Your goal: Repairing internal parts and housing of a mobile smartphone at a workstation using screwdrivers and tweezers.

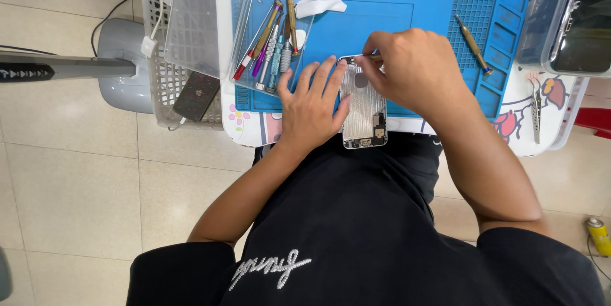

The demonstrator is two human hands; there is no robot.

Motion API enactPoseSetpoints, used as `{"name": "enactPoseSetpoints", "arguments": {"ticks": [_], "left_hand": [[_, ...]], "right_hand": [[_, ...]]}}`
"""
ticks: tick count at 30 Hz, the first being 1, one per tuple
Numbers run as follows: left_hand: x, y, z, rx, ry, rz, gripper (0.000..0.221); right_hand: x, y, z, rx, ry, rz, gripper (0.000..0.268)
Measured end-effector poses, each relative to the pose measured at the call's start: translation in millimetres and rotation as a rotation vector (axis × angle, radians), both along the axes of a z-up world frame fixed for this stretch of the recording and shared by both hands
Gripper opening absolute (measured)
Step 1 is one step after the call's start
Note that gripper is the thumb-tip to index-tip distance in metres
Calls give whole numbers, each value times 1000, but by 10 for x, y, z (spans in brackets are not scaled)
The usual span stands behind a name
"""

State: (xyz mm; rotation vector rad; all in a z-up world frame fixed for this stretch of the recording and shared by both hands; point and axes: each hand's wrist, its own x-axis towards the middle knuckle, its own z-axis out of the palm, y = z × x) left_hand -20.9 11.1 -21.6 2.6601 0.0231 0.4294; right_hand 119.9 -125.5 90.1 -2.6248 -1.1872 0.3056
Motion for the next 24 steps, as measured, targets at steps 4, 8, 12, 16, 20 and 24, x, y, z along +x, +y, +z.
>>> {"name": "enactPoseSetpoints", "arguments": {"ticks": [4, 8, 12, 16, 20, 24], "left_hand": [[9, 3, 63, -3, 6, -4, 60], [-2, -5, 72, -64, 12, -5, 63], [-16, -14, 23, -122, -45, -45, 61], [4, 6, 24, -145, -114, -124, 59], [24, 15, 8, -307, -185, -194, 62], [30, 25, -1, -405, -220, -199, 62]], "right_hand": [[-6, -195, 57, 163, 63, -15, 18], [12, -553, -72, 478, 259, -215, 7], [31, -985, -443, 765, 284, -387, 6], [14, -1301, -826, 923, 297, -465, 9], [8, -1486, -1114, 1101, 225, -516, 11], [4, -1476, -1316, 1167, 143, -517, 12]]}}
